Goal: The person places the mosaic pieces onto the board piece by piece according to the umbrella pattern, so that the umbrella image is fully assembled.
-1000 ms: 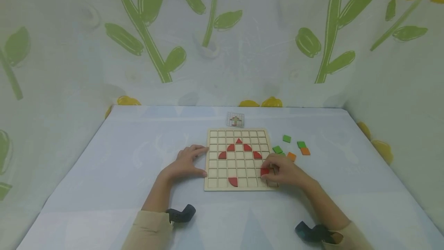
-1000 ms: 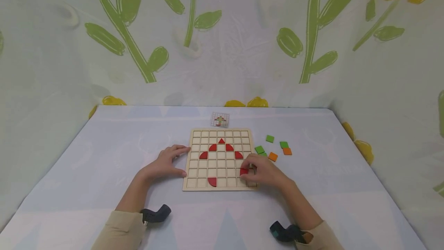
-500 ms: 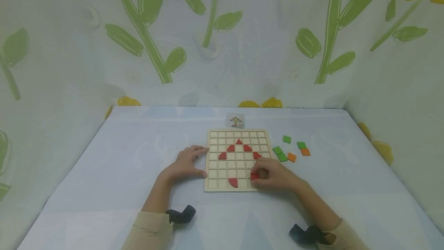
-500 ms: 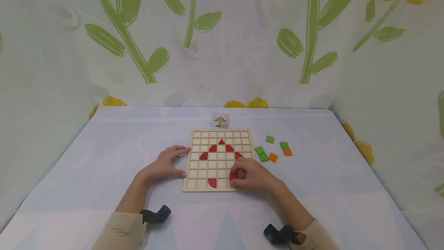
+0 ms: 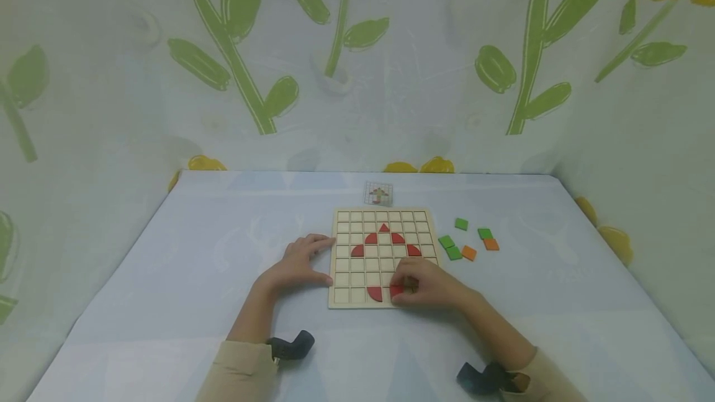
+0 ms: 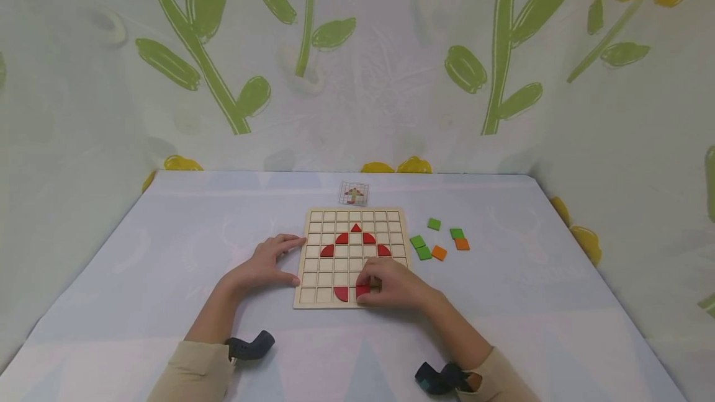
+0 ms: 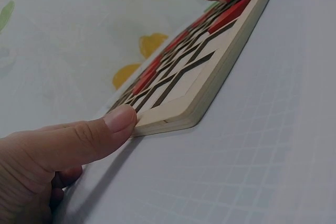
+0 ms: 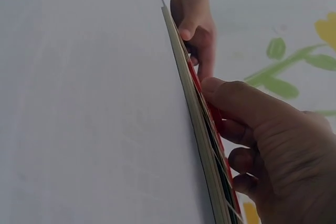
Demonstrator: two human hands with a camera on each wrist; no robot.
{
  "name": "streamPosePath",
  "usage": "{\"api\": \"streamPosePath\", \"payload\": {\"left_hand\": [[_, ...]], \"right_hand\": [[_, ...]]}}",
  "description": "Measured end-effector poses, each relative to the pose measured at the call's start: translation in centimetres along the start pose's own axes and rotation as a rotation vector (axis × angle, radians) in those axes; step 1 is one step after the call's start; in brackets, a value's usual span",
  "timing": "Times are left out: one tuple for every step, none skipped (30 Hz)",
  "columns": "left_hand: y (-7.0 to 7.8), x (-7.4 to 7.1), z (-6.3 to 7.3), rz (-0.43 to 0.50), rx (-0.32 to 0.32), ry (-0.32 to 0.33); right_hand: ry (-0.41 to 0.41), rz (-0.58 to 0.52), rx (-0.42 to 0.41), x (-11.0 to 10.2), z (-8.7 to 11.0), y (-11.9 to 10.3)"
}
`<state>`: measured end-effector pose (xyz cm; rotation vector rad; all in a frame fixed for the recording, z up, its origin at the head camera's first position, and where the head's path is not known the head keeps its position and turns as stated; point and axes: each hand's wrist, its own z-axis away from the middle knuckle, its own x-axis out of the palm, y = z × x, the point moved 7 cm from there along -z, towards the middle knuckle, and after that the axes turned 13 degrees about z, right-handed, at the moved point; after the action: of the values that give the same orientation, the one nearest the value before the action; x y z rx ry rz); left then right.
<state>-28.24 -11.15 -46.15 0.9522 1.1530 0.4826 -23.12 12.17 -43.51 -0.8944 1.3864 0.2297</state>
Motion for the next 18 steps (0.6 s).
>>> {"api": "streamPosePath", "payload": {"left_hand": [[0.0, 0.01, 0.01, 0.001, -0.001, 0.001], [-0.02, 0.01, 0.01, 0.002, -0.003, 0.002], [-0.04, 0.01, 0.01, 0.0, -0.003, 0.002], [-0.05, 0.01, 0.02, -0.001, -0.004, 0.004], [-0.07, -0.01, 0.03, -0.003, -0.006, 0.006], [-0.11, -0.03, 0.03, -0.004, -0.008, 0.008], [-0.15, -0.02, 0.03, -0.005, -0.01, 0.009], [-0.18, -0.01, 0.03, -0.005, -0.011, 0.009], [-0.22, 0.01, 0.04, -0.005, -0.012, 0.008], [-0.25, 0.01, 0.04, -0.004, -0.013, 0.008], [-0.29, 0.02, 0.05, -0.004, -0.014, 0.007], [-0.31, 0.04, 0.04, -0.005, -0.013, 0.006], [-0.34, 0.06, 0.03, -0.006, -0.014, 0.005], [-0.32, 0.05, 0.03, -0.009, -0.01, 0.004], [-0.33, 0.05, 0.02, -0.01, -0.011, 0.004], [-0.33, 0.04, 0.01, -0.011, -0.012, 0.003], [-0.33, 0.03, 0.0, -0.011, -0.013, 0.002], [-0.31, 0.03, -0.02, -0.012, -0.013, 0.002]], "right_hand": [[-0.004, 0.003, 0.003, 0.04, -0.05, -0.09], [-0.005, 0.007, 0.006, 0.07, -0.09, -0.21], [-0.008, 0.014, 0.008, 0.13, -0.12, -0.27], [-0.009, 0.017, 0.01, 0.19, -0.16, -0.33], [-0.011, 0.02, 0.01, 0.27, -0.19, -0.39], [-0.011, 0.023, 0.009, 0.32, -0.23, -0.47], [-0.015, 0.024, 0.01, 0.4, -0.26, -0.51], [-0.016, 0.026, 0.01, 0.47, -0.3, -0.55], [-0.017, 0.031, 0.009, 0.52, -0.34, -0.58], [-0.018, 0.033, 0.006, 0.57, -0.36, -0.61], [-0.019, 0.035, 0.004, 0.6, -0.38, -0.63], [-0.018, 0.036, 0.002, 0.63, -0.4, -0.65], [-0.019, 0.036, 0.0, 0.64, -0.42, -0.66], [-0.017, 0.039, -0.002, 0.64, -0.43, -0.67], [-0.016, 0.04, -0.003, 0.63, -0.45, -0.66], [-0.014, 0.038, -0.004, 0.6, -0.44, -0.67], [-0.01, 0.04, -0.003, 0.56, -0.46, -0.67], [-0.005, 0.043, -0.005, 0.53, -0.47, -0.68]]}}
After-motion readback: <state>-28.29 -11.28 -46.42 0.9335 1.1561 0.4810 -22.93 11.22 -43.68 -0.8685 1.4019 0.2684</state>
